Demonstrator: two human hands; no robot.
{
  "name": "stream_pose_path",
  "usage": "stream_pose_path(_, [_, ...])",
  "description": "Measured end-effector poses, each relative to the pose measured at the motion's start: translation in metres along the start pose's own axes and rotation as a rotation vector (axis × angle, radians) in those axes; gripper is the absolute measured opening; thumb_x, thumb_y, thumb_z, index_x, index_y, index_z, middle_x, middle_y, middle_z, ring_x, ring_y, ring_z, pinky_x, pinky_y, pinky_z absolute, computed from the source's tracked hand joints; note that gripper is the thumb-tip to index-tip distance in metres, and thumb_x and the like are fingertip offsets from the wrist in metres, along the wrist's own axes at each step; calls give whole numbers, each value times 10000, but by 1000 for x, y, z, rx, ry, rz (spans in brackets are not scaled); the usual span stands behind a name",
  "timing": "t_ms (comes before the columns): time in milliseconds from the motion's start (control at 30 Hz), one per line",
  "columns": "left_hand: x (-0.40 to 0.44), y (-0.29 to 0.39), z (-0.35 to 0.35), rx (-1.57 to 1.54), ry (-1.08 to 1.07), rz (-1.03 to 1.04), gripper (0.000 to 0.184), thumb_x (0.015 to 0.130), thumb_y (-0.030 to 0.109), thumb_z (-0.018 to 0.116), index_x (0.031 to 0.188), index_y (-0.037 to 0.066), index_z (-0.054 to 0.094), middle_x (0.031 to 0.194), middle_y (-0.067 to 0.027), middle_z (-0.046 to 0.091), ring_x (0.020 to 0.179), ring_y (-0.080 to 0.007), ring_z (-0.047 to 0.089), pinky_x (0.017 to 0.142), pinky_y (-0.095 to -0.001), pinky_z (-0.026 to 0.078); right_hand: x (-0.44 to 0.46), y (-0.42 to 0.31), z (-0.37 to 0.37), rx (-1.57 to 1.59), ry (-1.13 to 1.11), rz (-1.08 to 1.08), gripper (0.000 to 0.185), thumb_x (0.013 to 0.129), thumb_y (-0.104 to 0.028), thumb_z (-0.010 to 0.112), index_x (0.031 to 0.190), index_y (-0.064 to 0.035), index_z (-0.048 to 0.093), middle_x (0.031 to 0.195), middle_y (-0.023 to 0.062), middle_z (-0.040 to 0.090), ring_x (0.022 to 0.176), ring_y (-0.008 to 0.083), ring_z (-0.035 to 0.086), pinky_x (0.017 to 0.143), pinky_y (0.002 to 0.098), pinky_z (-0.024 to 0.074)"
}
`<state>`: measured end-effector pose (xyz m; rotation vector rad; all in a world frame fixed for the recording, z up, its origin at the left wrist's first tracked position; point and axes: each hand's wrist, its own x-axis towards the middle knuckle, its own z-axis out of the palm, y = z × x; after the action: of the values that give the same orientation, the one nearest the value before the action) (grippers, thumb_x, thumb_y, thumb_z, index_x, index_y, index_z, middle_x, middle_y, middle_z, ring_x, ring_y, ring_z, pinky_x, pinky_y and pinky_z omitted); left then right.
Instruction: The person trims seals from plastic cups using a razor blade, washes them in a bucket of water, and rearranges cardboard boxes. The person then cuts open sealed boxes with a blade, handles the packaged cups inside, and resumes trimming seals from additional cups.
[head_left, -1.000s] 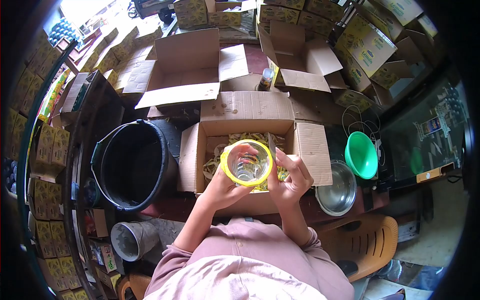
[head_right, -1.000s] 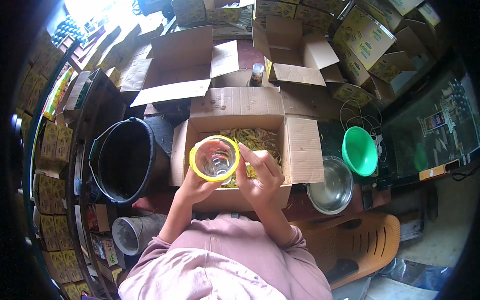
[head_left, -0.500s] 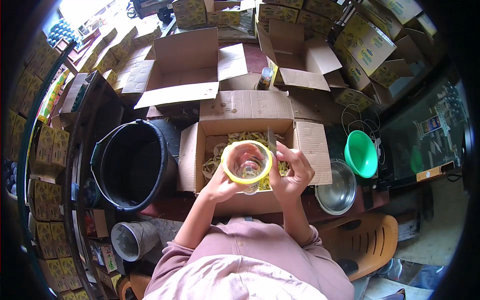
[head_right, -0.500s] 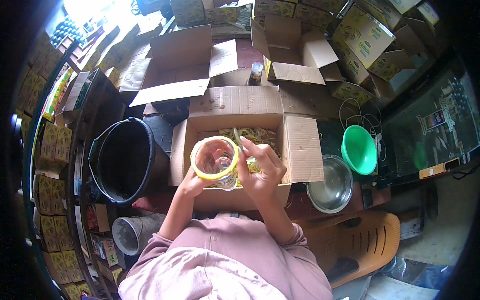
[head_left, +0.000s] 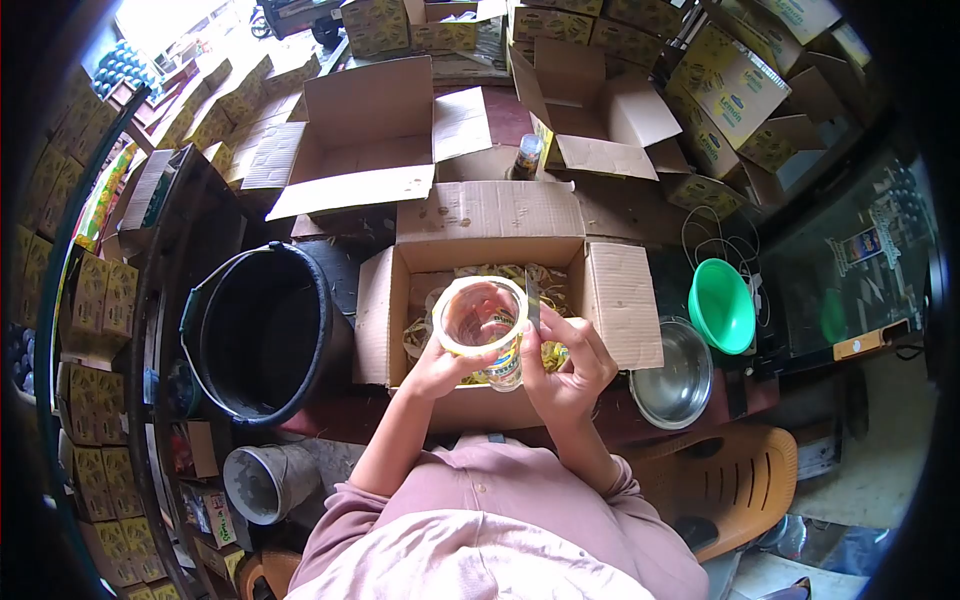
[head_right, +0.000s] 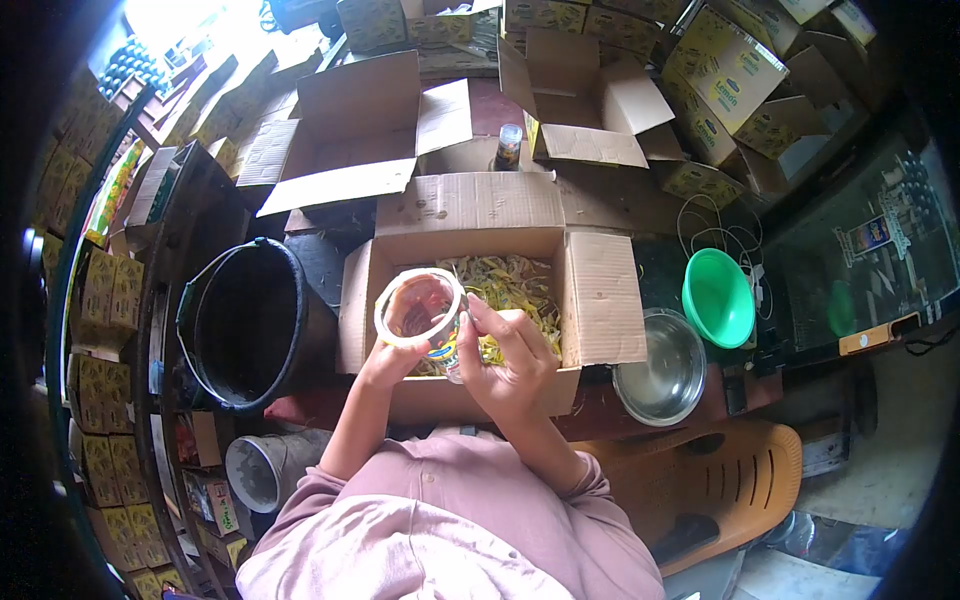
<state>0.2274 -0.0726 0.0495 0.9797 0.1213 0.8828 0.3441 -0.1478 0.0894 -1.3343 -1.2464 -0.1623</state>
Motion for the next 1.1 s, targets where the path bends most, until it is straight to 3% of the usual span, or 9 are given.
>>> stream_pose_path(233, [-4,-7,-10,81,-11,-30,656,649,-62,668,1216,62,364,1155,-55,415,1136,-171,396,945,-330,349,3,2,-1,-24,1,-46,308,652,39,660,942,-66,648,676,48,570,569,142,568,522,253,463])
stream_pose_path(633, [3,15,3,244,-42,-23,585,655,2,685,1152,60,381,1099,-73,428,1019,-148,457,844,-281,406,10,12,-3,71,-51,-34,309,647,57,665,932,-62,653,646,45,566,566,134,562,522,250,456])
stream_pose_path(1100, [2,11,-2,279,-107,-57,608,642,25,694,1165,43,384,1069,-67,453,1046,-162,455,890,-305,388,7,17,-5,68,-81,-7,329,645,63,661,952,-56,648,665,55,574,591,138,575,548,246,463])
